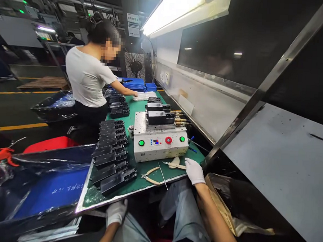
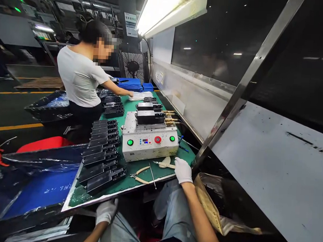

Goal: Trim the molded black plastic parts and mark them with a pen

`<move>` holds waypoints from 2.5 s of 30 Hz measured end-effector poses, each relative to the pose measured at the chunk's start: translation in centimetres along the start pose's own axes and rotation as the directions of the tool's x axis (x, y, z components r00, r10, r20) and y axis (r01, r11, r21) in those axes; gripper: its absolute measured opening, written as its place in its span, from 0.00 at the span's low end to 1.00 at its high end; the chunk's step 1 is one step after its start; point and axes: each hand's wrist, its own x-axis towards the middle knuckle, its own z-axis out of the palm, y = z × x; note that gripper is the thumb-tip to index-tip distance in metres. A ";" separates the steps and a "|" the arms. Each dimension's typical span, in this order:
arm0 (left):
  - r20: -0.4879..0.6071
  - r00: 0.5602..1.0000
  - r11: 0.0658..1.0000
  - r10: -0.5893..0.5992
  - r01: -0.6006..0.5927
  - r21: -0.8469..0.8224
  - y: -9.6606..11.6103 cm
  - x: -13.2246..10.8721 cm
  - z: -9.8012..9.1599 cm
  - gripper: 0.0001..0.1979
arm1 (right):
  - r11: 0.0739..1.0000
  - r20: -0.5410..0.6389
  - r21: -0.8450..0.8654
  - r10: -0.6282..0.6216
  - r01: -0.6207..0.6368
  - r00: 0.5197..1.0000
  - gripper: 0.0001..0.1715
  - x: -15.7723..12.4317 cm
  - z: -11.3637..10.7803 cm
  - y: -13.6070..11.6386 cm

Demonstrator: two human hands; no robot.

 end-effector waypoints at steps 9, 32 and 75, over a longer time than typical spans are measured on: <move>0.015 0.999 0.999 0.032 -0.031 -0.031 -1.0 0.8 1.5 0.28 | 0.975 0.160 -0.160 -0.129 0.155 0.979 0.11 -1.1 2.8 -3.2; -0.017 0.998 0.998 0.058 -0.058 -0.021 -2.3 2.5 3.6 0.31 | 0.693 0.106 0.627 0.376 -0.356 0.920 0.30 0.2 3.1 -3.6; 0.063 0.998 0.979 -0.005 0.018 -0.204 -0.2 0.4 -0.3 0.20 | 0.365 0.132 -0.256 -0.904 0.895 0.406 0.18 26.0 -18.5 -17.6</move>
